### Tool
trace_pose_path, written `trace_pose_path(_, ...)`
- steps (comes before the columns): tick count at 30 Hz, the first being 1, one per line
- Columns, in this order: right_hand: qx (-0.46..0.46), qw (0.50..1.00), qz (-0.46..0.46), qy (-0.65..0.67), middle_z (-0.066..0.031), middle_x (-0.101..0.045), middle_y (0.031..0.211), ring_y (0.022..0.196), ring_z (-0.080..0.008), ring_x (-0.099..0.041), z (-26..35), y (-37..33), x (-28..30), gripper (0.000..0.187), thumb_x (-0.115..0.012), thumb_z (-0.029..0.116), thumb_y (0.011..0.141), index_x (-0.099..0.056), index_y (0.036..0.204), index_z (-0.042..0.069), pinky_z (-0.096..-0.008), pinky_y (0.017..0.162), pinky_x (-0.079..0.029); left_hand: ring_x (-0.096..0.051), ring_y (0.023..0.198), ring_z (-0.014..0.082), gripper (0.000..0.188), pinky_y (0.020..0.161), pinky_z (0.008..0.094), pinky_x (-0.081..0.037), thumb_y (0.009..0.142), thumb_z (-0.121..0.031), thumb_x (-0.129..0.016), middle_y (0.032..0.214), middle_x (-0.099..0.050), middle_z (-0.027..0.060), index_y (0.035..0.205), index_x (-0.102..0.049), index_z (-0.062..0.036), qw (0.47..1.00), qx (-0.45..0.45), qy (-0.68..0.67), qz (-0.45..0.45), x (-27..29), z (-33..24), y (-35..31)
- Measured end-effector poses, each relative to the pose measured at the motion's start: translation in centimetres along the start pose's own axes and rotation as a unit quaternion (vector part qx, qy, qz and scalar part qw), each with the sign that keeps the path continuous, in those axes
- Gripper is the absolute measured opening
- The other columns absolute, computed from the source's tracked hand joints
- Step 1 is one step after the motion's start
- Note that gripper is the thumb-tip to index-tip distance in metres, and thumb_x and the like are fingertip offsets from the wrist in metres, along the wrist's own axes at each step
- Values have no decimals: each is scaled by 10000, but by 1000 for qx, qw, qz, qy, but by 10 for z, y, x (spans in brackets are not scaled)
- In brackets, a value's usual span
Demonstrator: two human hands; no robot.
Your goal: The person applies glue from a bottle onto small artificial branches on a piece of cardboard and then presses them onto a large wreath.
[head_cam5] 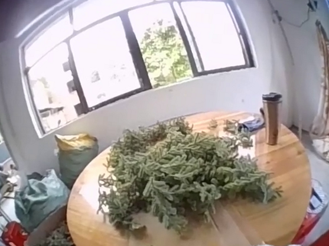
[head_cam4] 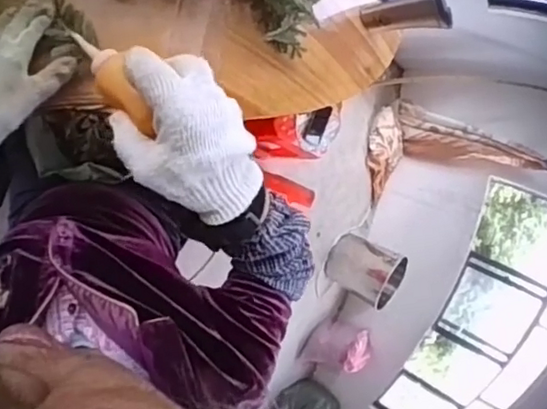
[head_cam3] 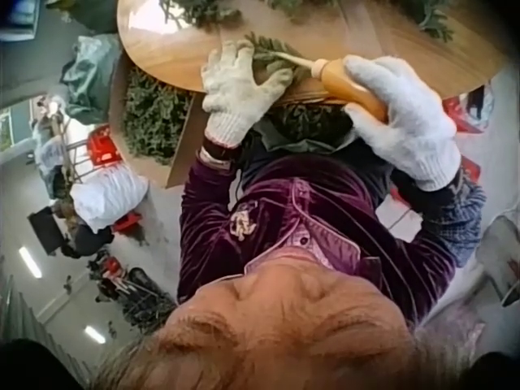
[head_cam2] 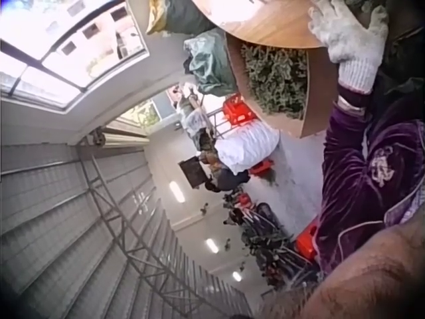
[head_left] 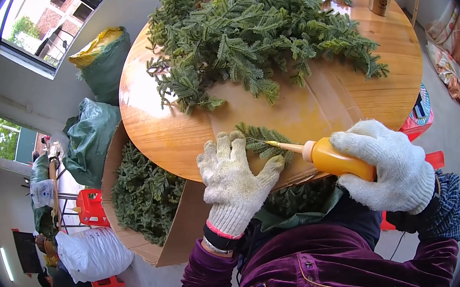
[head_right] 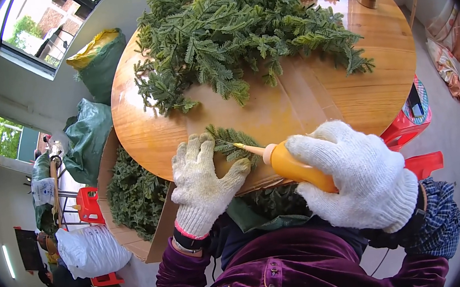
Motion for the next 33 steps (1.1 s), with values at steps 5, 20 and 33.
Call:
trace_pose_path(5,-12,1000,4,6,-185,-669,1060,917,-351,-693,-9,-3,5,571,-821,23,685,-669,1235,42,-384,812,-566,-499,1280,468,804,1086,567,-356,812,-563,-755,1336,-570,263,1296,-595,58,1000,-8,3,-12,-3,2,-2)
trace_pose_path(20,27,997,5,74,-195,-689,1082,947,-332,-702,-53,-17,24,613,-847,25,653,-681,1243,19,-376,854,-560,-529,1241,456,780,1065,542,-398,803,-528,-776,1317,-581,257,1275,-601,69,999,-21,32,10,4,-5,4)
trace_pose_path(33,35,994,2,106,-198,-691,1067,958,-343,-705,-82,-30,40,594,-858,58,668,-682,1233,5,-393,859,-554,-529,1265,433,803,1091,525,-397,776,-538,-781,1327,-586,254,1291,-607,52,997,-17,68,27,5,-4,9)
Point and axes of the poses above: each hand's wrist, its own y-axis towards the middle knuckle, its own x-axis out of the back of the hand, z = x × y, the point moved 4 cm from there along y, towards the middle knuckle
